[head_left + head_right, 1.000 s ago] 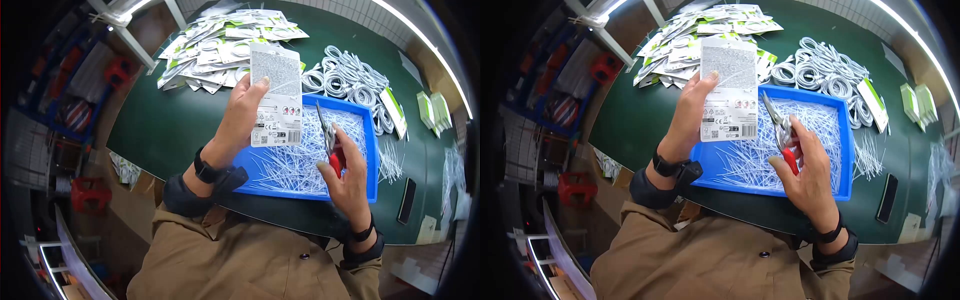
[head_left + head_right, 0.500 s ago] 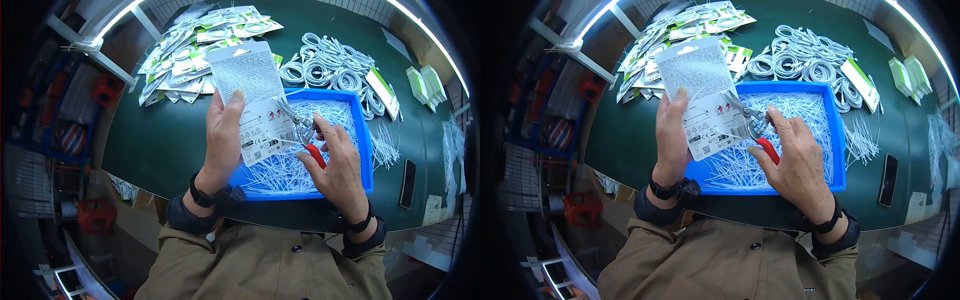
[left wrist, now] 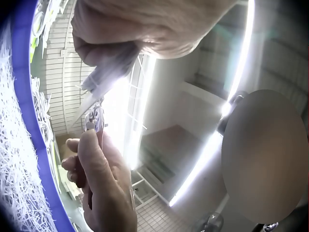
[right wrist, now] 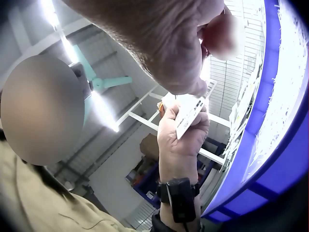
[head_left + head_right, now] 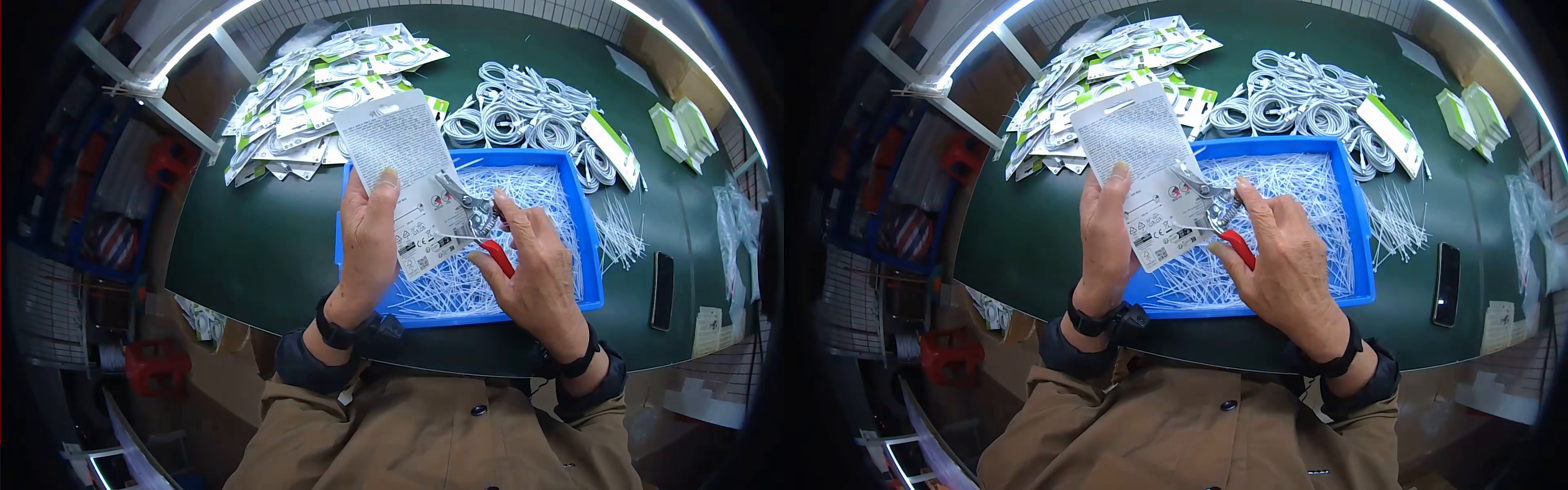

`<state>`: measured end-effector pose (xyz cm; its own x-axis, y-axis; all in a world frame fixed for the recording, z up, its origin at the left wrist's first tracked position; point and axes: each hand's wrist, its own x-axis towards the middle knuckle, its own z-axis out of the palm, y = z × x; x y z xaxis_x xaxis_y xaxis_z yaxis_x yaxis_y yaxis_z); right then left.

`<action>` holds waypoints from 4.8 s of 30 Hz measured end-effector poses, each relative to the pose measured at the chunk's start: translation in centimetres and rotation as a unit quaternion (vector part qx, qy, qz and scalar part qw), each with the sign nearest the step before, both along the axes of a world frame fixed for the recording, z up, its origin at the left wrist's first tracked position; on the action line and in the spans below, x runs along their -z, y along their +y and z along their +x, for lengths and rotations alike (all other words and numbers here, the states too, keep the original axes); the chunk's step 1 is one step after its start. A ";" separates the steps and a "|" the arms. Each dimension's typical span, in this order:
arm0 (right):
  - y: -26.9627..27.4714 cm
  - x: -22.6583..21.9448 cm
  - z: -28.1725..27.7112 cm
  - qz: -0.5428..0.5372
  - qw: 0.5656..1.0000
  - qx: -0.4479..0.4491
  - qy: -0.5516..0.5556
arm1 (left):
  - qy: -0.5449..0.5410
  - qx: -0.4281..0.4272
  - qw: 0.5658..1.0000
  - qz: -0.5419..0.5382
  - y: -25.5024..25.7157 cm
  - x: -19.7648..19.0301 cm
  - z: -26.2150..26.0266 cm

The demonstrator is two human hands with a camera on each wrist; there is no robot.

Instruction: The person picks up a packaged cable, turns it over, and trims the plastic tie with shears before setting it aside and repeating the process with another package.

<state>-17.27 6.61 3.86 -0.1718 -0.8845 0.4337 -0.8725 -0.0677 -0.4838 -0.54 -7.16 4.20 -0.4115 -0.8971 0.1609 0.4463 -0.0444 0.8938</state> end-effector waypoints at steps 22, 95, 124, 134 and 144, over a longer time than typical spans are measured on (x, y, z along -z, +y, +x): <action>0.4 2.7 2.9 0.053 0.996 -0.018 -0.076 | -0.004 0.024 0.999 0.033 1.0 1.7 1.6; 2.8 -1.8 -0.3 0.013 0.985 -0.104 -0.136 | 0.123 0.084 0.989 -0.012 -3.2 0.0 7.3; 0.3 -0.4 3.1 0.138 0.952 -0.236 -0.137 | 0.219 0.414 0.880 -0.074 -7.7 3.6 7.0; 0.2 -0.1 2.8 0.149 0.951 -0.234 -0.135 | 0.246 0.401 0.879 -0.076 -7.0 3.2 6.8; -0.8 0.0 3.8 0.105 0.929 -0.220 -0.280 | 0.245 0.262 0.933 -0.037 -3.9 3.2 6.4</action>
<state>-13.50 5.81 3.84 0.0807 -0.9774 0.1953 -0.3907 -0.2113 -0.8960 5.82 -11.03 0.96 -0.6516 -0.5725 0.4977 0.7359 -0.3179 0.5977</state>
